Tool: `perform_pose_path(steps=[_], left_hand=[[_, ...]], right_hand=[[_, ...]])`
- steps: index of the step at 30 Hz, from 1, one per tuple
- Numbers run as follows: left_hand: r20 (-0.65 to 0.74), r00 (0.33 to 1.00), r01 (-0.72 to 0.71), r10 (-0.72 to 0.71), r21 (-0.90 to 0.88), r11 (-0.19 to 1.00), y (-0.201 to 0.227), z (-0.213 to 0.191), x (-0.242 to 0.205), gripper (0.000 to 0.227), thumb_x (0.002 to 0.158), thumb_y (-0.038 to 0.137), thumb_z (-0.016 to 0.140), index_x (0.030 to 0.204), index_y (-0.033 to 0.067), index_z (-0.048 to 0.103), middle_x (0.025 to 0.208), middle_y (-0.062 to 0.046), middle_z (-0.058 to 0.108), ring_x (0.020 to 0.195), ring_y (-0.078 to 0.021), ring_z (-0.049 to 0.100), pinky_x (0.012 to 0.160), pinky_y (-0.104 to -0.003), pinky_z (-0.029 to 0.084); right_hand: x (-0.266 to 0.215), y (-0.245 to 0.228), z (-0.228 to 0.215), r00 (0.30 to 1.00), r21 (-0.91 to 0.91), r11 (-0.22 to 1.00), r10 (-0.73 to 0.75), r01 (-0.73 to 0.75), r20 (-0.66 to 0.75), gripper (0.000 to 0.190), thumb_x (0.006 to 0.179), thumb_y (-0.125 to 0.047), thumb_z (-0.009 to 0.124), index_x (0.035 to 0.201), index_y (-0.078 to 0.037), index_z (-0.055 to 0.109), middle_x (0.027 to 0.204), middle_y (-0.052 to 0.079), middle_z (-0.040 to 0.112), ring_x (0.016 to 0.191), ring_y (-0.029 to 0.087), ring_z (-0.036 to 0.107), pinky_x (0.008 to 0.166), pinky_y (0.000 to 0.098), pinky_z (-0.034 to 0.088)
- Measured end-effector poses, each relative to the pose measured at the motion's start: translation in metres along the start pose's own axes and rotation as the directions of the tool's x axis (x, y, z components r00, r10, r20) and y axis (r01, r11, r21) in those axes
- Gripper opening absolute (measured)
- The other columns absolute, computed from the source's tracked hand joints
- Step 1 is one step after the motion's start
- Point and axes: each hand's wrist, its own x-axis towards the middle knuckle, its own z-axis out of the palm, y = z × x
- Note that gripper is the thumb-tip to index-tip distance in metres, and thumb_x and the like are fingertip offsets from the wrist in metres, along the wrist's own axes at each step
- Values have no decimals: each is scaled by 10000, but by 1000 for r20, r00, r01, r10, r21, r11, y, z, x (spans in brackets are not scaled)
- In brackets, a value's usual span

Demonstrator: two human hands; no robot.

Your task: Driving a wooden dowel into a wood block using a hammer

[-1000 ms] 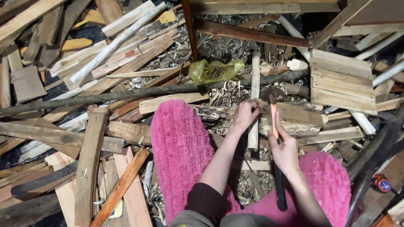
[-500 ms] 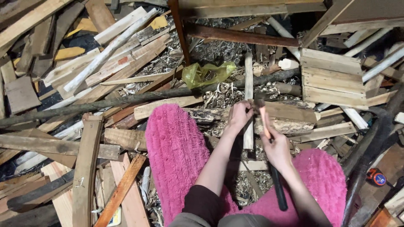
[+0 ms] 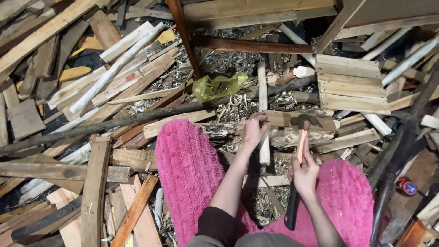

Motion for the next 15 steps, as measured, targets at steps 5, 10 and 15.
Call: perform_pose_path(steps=[5, 10, 15], left_hand=[[-176, 980, 69, -89, -114, 991, 34, -15, -34, 472, 812, 164, 828, 1202, -4, 623, 1198, -214, 586, 1194, -430, 612, 1027, -489, 516], [4, 958, 261, -287, -429, 865, 56, -33, -88, 228, 831, 169, 759, 817, -7, 614, 801, -177, 581, 823, -343, 633, 973, -462, 532], [317, 811, 574, -492, -591, 567, 64, -20, -108, 803, 925, 628, 695, 1263, -96, 611, 1088, -198, 685, 1053, -241, 690, 863, -392, 546]], right_hand=[[8, 21, -21, 1000, -8, 1000, -11, 11, 8, 694, 969, 58, 496, 1574, -267, 400, 720, 132, 557, 358, 151, 448, 238, 302, 430], [16, 20, -21, 999, 31, 999, -28, 27, 27, 689, 969, 60, 501, 1571, -260, 404, 716, 132, 551, 355, 157, 438, 238, 299, 431], [4, 6, -14, 996, 17, 999, -42, 41, 84, 690, 961, 80, 495, 1567, -240, 407, 690, 140, 524, 347, 171, 442, 232, 301, 423]])
